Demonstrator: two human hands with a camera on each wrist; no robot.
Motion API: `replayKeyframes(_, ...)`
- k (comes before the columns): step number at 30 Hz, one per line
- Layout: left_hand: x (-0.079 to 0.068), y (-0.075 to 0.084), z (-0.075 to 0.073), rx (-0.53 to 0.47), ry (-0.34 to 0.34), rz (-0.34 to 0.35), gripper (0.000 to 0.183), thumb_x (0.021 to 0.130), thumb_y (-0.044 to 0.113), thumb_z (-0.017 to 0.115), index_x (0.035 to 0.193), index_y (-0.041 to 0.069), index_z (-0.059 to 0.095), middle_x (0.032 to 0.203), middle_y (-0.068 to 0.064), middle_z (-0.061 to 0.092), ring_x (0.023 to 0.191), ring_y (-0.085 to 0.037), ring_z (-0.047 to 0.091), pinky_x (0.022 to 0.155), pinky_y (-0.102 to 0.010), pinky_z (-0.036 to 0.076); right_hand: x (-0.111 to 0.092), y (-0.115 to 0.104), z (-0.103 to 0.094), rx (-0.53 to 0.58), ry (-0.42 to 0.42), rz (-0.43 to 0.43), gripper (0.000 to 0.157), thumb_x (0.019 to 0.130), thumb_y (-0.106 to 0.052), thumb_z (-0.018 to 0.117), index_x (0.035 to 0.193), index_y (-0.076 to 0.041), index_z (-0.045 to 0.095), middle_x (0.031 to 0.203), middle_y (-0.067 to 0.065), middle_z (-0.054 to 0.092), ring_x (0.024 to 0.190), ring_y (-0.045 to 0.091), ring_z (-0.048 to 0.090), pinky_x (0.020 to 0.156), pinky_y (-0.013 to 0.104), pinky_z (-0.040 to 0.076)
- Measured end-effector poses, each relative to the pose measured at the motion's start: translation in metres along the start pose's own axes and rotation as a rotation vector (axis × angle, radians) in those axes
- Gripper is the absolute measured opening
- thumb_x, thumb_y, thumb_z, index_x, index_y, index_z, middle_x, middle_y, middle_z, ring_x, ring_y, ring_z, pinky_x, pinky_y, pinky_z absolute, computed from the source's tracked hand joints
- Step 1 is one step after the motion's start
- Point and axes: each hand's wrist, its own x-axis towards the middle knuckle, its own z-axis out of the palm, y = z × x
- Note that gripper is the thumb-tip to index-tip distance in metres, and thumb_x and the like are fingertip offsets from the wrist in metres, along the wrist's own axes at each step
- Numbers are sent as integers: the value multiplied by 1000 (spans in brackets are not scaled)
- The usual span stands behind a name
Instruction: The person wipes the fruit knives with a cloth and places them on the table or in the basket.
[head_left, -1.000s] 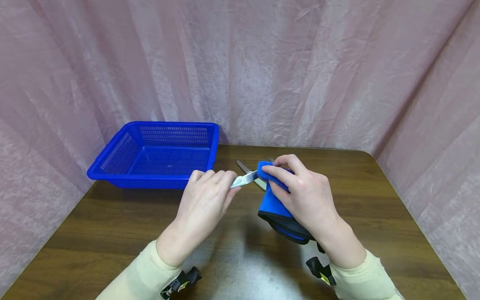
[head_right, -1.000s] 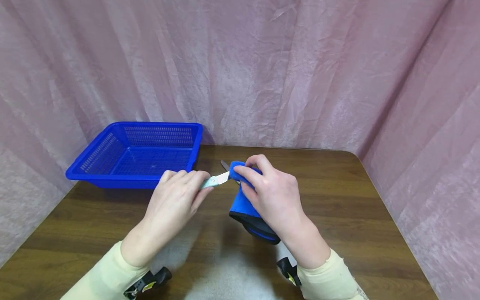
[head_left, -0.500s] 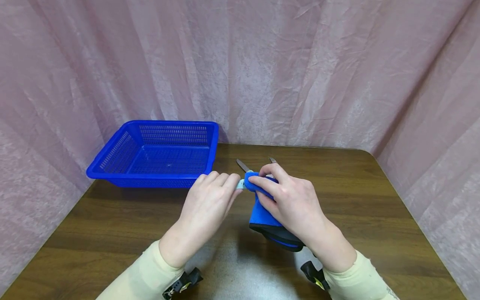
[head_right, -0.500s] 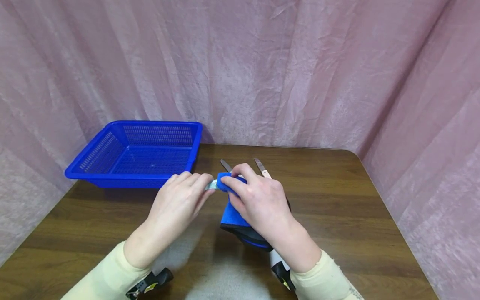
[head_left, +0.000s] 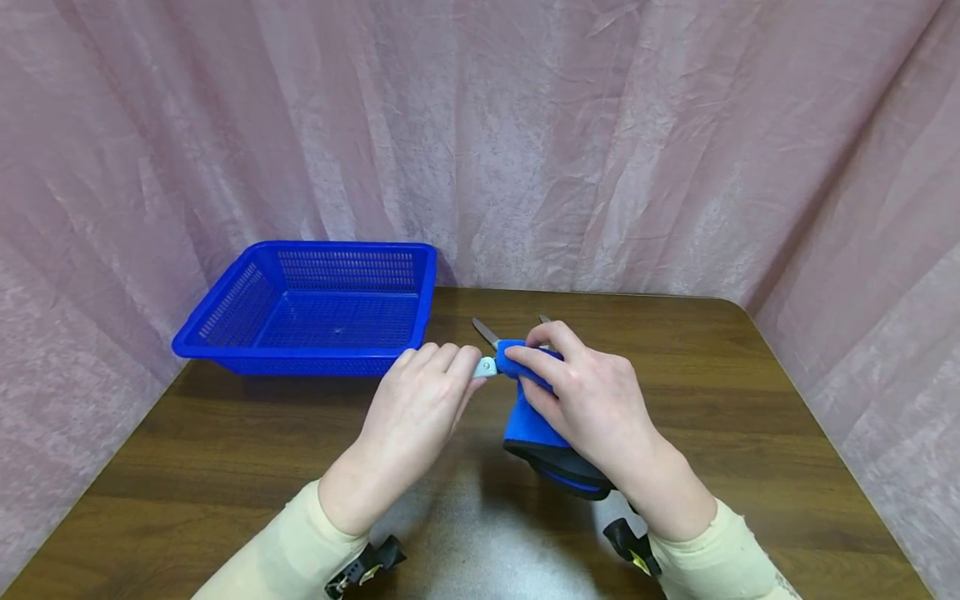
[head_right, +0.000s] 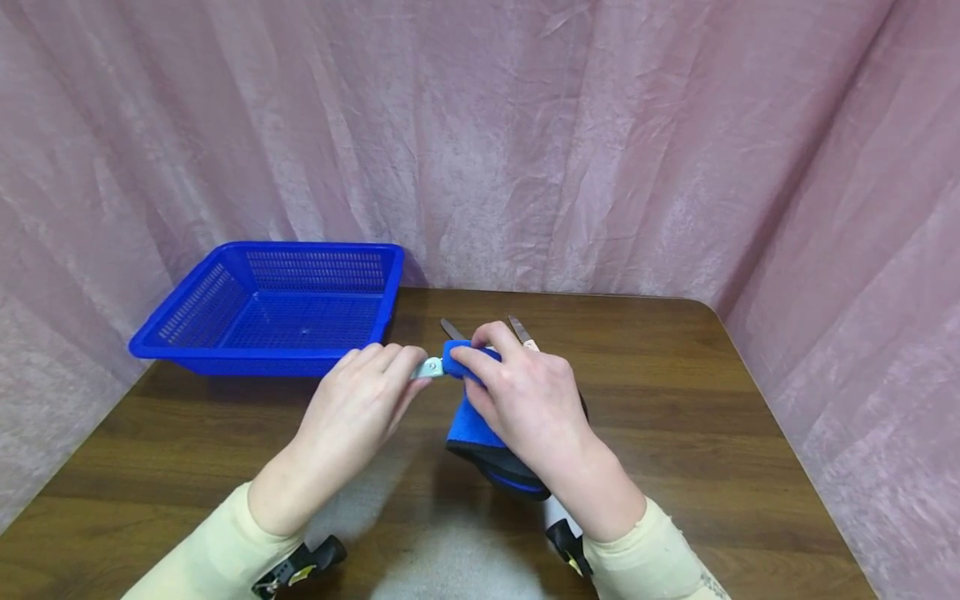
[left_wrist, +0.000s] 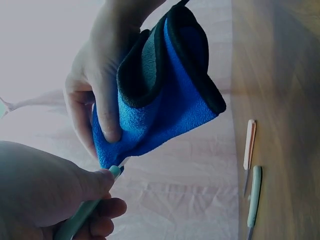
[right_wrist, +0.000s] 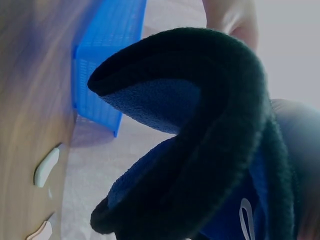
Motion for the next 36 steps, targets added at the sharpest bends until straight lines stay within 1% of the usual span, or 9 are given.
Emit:
replayKeyframes(4,0,-1,-1,0,2,-8,23,106,24,76,108,7,61,90,-5,67,76,-26,61,62,-36,41,-1,4,-2,-8,4,24,32,90,-11,91,120,-19,84,118,5,70,62,14,66,47,29,46)
replayKeyframes(10,1,-2,-2,0,2,-15,23,106,24,76,109,7,61,90,-5,67,76,-26,61,62,-36,41,-2,12,-4,-22,13,50,30,89,-9,90,118,-17,84,120,7,70,58,15,66,46,32,48)
replayKeyframes(15,2,-3,-2,-1,15,-19,23,106,23,77,108,6,61,89,-5,66,76,-26,61,62,-36,41,-3,19,-7,-36,9,82,32,89,-8,89,119,-16,84,119,7,70,58,16,65,46,34,47)
replayKeyframes(19,2,-3,-2,-8,19,-25,23,106,22,77,107,7,61,88,-4,65,76,-26,60,62,-36,41,-4,22,-10,-48,-1,123,32,89,-8,89,120,-16,85,117,6,69,59,16,65,47,35,47)
replayKeyframes(23,2,-3,-2,-13,20,-29,22,107,23,75,106,8,60,87,-3,64,76,-26,60,63,-36,41,-5,26,-13,-61,-24,175,31,91,-8,87,120,-17,85,118,5,69,57,16,62,47,35,46)
replayKeyframes(27,1,-4,-2,-12,22,-31,21,107,23,75,106,8,60,87,-4,64,76,-27,61,63,-37,42,-6,30,-17,-67,-51,233,31,92,-8,85,121,-18,85,118,3,69,58,17,63,48,39,47)
replayKeyframes(30,1,-4,-2,-8,23,-34,21,107,22,75,105,8,60,87,-4,65,76,-27,61,63,-37,42,-6,31,-20,-71,-50,264,32,92,-8,84,122,-20,85,118,2,69,59,18,63,49,41,48)
replayKeyframes(33,1,-4,-2,-4,25,-36,22,106,22,77,104,8,60,87,-3,65,75,-27,61,63,-37,42,-5,29,-21,-67,-23,261,32,93,-9,85,123,-20,85,119,3,69,59,19,63,49,41,48)
replayKeyframes(36,0,-4,-2,0,24,-37,23,105,22,78,104,8,61,87,-3,65,75,-27,60,62,-36,41,-3,22,-20,-49,8,208,33,92,-10,87,124,-18,85,119,5,69,62,19,67,48,39,49)
